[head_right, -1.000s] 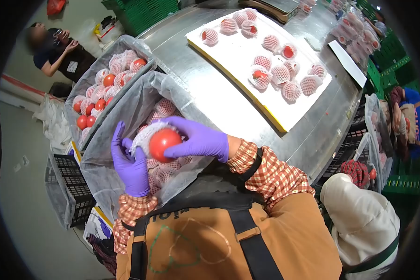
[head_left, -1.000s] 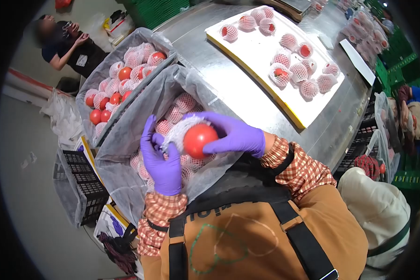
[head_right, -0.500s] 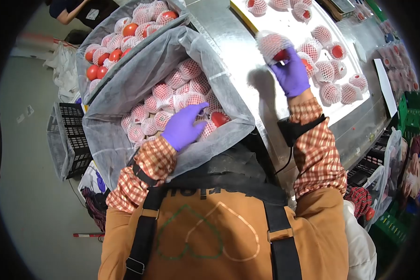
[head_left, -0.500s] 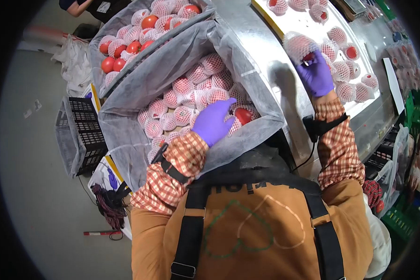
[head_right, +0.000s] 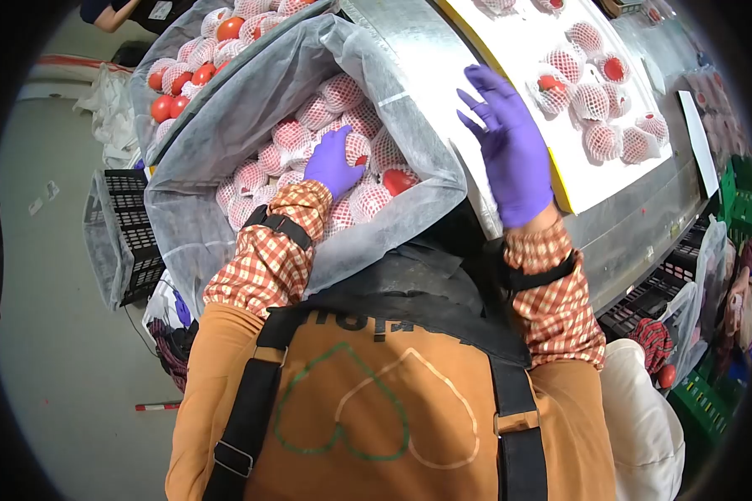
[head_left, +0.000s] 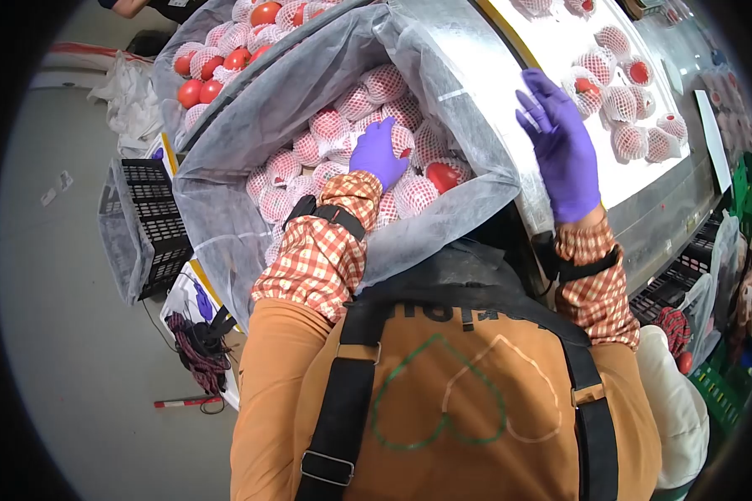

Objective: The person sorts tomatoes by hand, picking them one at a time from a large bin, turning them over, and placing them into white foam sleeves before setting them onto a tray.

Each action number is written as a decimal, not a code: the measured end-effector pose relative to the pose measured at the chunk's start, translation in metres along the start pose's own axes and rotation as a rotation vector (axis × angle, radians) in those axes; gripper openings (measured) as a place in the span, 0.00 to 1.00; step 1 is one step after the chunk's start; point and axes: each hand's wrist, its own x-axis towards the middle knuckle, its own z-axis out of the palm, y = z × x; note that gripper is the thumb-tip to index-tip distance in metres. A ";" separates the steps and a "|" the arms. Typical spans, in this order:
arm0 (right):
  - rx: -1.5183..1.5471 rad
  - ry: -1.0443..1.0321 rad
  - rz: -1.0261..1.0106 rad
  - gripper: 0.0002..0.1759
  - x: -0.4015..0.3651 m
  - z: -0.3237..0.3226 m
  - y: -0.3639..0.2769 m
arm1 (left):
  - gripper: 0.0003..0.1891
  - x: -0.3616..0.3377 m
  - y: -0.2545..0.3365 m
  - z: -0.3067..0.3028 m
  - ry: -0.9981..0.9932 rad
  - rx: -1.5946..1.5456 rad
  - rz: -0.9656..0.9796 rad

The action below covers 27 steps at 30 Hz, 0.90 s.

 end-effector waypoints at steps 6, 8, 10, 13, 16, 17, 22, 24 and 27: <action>-0.468 -0.285 0.045 0.30 -0.052 0.048 0.018 | 0.44 -0.024 0.009 -0.048 0.006 -0.460 0.022; -0.488 -0.295 0.012 0.36 -0.051 0.049 0.040 | 0.44 -0.044 0.011 -0.064 0.044 -0.721 0.101; -0.528 -0.311 -0.030 0.38 -0.051 0.058 0.052 | 0.43 -0.072 0.025 -0.093 0.068 -0.764 0.150; -0.655 -0.374 -0.028 0.42 -0.052 0.081 0.070 | 0.42 -0.110 0.041 -0.127 0.080 -0.863 0.198; -0.450 -0.510 0.009 0.39 -0.048 0.097 0.098 | 0.45 -0.134 0.039 -0.133 0.289 -0.667 0.211; -0.453 -0.523 0.014 0.39 -0.048 0.103 0.099 | 0.45 -0.138 0.034 -0.133 0.300 -0.670 0.201; -0.304 -0.543 -0.016 0.20 -0.052 0.136 0.109 | 0.47 -0.159 0.030 -0.136 0.564 -0.425 0.081; -0.273 -0.547 -0.014 0.19 -0.055 0.146 0.112 | 0.45 -0.162 0.020 -0.138 0.579 -0.375 -0.011; -0.417 -0.592 -0.166 0.18 -0.049 0.151 0.113 | 0.47 -0.167 0.003 -0.143 0.519 -0.724 0.103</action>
